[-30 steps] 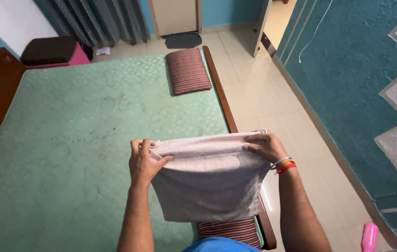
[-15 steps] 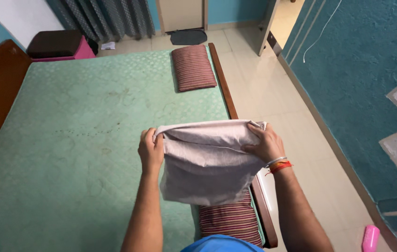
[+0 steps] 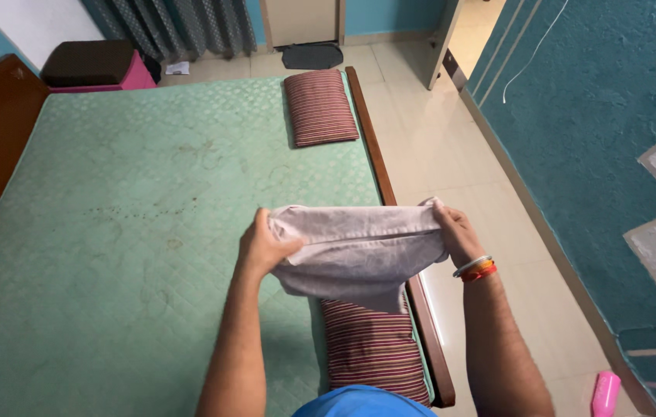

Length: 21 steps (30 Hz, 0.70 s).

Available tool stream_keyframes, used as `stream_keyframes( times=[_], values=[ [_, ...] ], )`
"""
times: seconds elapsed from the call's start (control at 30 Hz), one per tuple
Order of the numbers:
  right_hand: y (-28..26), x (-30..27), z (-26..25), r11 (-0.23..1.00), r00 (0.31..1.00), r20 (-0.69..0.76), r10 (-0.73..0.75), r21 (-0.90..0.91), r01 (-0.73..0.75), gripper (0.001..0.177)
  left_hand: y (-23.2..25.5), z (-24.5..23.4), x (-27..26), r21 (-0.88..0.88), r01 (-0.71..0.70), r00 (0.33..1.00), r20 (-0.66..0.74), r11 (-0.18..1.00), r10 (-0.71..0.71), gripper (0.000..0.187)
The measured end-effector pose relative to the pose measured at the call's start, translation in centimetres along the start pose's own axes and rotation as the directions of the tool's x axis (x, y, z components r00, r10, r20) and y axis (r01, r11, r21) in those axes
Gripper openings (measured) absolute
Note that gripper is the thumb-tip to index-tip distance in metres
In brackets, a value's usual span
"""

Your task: The person takes a white pillowcase from a shelf and puts it on a striped pillow on the bed. They then take a yellow patterned pillowcase from the shelf and put it on another striped pillow on the bed.

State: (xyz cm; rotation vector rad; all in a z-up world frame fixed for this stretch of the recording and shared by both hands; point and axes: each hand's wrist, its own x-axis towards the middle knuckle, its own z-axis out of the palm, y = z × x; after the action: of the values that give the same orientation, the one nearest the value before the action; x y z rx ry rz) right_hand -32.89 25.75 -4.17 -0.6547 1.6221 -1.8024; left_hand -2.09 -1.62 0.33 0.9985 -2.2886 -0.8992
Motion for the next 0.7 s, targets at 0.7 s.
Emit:
stream_keyframes(
  times=[0.7],
  values=[
    [8.6,4.0,-4.1,0.956,0.974,-0.171,-0.147,-0.279,0.095,0.023,4.6,0.4,-2.2,0.223,-0.169,0.984,-0.018,0.96,0.177,0.091]
  ],
)
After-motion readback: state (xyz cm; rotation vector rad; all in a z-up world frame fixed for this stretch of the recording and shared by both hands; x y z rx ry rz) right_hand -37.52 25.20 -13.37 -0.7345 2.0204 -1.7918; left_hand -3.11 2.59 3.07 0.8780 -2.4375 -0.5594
